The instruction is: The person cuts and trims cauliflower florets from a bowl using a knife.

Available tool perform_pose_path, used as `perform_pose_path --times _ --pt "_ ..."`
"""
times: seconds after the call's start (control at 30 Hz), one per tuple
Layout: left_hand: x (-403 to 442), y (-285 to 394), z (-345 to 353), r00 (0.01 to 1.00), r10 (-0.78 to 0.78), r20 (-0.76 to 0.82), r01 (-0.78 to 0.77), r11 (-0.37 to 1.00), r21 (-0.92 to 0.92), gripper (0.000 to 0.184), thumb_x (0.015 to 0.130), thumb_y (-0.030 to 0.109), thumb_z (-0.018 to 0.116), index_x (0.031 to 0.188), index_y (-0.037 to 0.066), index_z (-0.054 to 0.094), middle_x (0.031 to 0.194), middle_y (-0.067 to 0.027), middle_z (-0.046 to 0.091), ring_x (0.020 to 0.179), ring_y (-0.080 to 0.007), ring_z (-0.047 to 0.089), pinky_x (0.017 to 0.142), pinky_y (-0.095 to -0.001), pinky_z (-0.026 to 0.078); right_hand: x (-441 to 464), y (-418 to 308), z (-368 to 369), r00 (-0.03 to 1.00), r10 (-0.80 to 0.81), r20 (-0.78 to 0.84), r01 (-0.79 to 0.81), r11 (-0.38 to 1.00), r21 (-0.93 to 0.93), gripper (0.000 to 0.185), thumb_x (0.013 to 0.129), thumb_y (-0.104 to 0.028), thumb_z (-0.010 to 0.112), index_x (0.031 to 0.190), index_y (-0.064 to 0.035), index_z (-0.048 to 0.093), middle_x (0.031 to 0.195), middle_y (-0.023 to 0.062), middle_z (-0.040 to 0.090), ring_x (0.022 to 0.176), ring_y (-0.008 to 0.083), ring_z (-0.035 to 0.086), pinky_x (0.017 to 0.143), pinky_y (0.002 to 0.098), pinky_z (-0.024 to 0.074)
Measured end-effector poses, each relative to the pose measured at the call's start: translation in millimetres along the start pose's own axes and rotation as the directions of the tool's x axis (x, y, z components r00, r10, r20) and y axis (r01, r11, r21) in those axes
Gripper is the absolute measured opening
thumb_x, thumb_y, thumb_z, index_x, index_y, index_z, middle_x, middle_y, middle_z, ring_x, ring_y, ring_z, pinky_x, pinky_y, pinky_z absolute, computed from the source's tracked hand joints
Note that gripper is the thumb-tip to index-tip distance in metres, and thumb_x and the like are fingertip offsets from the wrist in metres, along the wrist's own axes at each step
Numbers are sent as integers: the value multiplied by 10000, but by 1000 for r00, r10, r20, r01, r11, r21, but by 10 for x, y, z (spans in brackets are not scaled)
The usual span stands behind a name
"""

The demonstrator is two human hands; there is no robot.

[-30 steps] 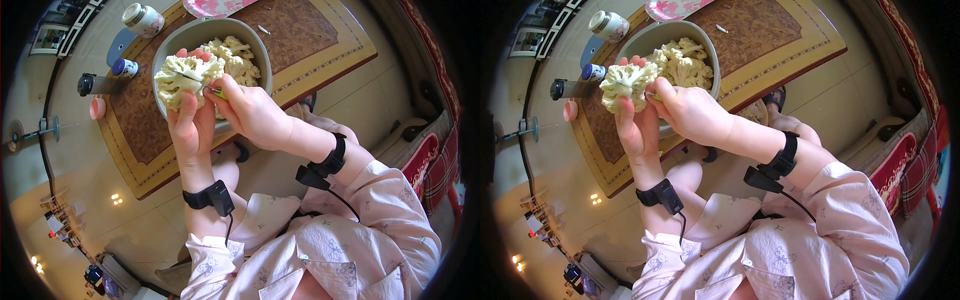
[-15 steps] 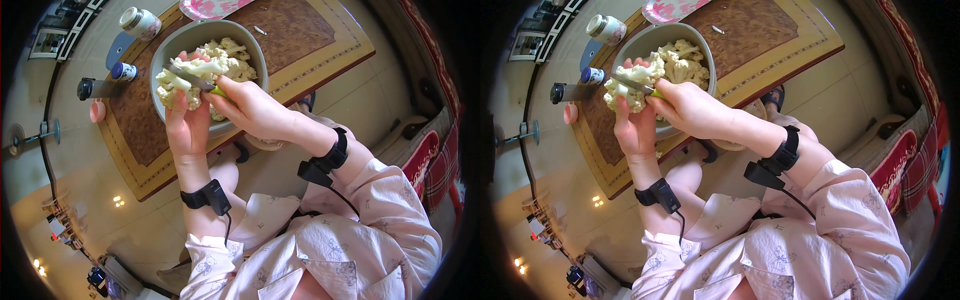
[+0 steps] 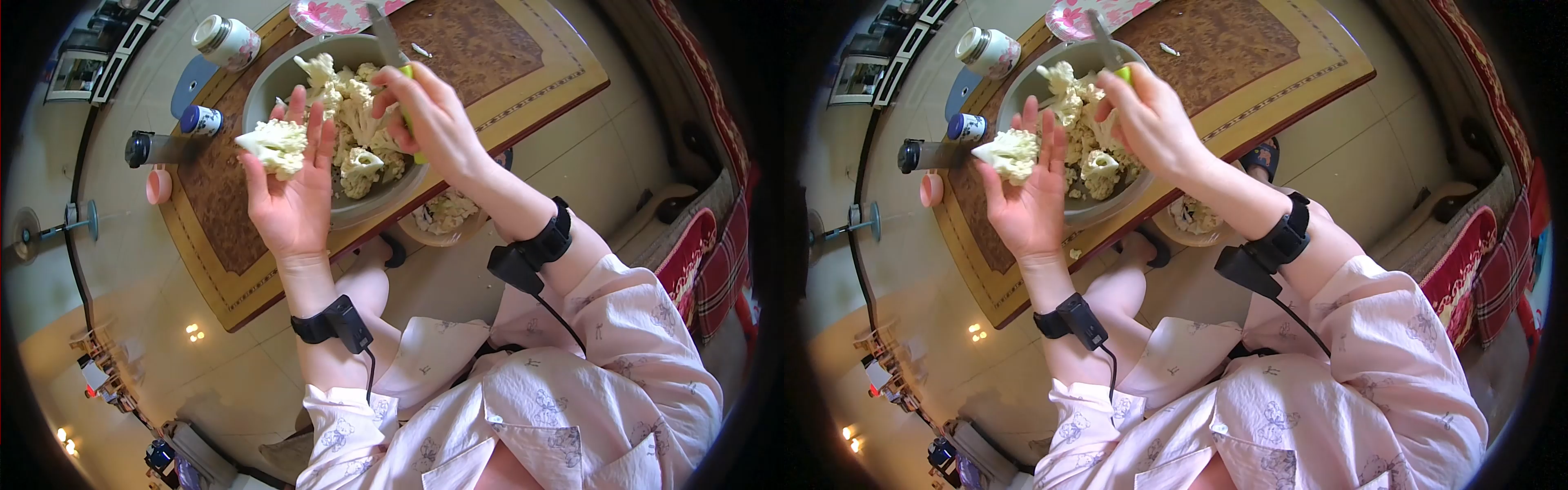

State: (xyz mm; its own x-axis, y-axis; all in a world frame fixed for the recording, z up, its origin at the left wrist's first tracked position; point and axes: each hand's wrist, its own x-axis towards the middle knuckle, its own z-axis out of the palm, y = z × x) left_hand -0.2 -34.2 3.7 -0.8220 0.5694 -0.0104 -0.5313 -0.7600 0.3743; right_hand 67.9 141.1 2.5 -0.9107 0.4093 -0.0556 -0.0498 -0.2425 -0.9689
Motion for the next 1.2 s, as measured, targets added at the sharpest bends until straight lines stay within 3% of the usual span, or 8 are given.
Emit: perform_pose_path --times 0.1,0.3,0.4,0.57,0.67,0.9,0.97,1.2 --pt "6 71 -104 998 61 -1 -61 993 97 689 932 283 677 1434 -41 334 1565 -267 244 1340 -353 411 1131 -473 372 -9 -18 -31 1000 5 -13 -2 980 201 207 1048 -226 453 1104 -38 520 807 38 622 548 44 493 442 192 356" --pt "-12 22 4 992 100 -76 -80 969 233 766 947 386 649 1493 -11 284 1485 -259 359 1114 -276 513 903 -373 469 -78 55 39 994 -40 104 50 995 -86 289 1043 -238 512 1236 -24 519 854 20 634 638 66 574 562 241 462" --pt "-18 89 -110 980 -95 176 88 995 48 704 1010 492 498 1517 47 297 1323 -248 533 1074 -295 598 778 -363 536 -118 3 61 982 -128 138 162 949 -270 328 1018 -224 556 1274 -24 506 778 92 642 644 164 608 619 313 490" --pt "-64 92 -62 991 -111 81 99 986 137 649 1018 475 486 1479 37 357 1327 -243 527 1068 -287 588 810 -374 537 -214 -57 94 958 -235 163 280 880 -384 248 988 -175 576 1165 -16 506 734 185 618 651 336 633 598 409 487" --pt "-82 45 100 998 -57 -24 61 974 220 627 1009 472 505 1455 47 389 1365 -244 500 1054 -271 571 857 -378 523 -252 -54 90 850 -416 323 525 707 -474 221 943 -120 603 1101 2 508 734 194 596 675 410 620 570 452 472" --pt "-118 76 41 984 34 174 -132 799 587 659 923 418 683 1447 130 406 1431 -238 453 1048 -221 551 858 -321 496 -319 -95 32 755 -537 376 654 577 -489 227 878 -148 663 1043 -31 560 730 138 599 624 338 628 520 404 477" --pt "-112 68 40 983 24 180 -126 802 584 690 909 407 707 1455 125 392 1419 -233 462 1022 -206 549 815 -299 497 -308 -94 13 681 -591 433 729 489 -479 220 845 -58 672 1045 -5 598 728 84 609 554 245 621 480 331 462" --pt "-84 37 48 981 -32 191 -71 860 505 878 869 423 751 1519 62 284 1359 -214 494 952 -179 536 740 -253 507 -358 -87 57 694 -535 481 719 474 -509 233 839 -158 683 1022 -58 579 748 91 604 610 282 626 506 380 490"
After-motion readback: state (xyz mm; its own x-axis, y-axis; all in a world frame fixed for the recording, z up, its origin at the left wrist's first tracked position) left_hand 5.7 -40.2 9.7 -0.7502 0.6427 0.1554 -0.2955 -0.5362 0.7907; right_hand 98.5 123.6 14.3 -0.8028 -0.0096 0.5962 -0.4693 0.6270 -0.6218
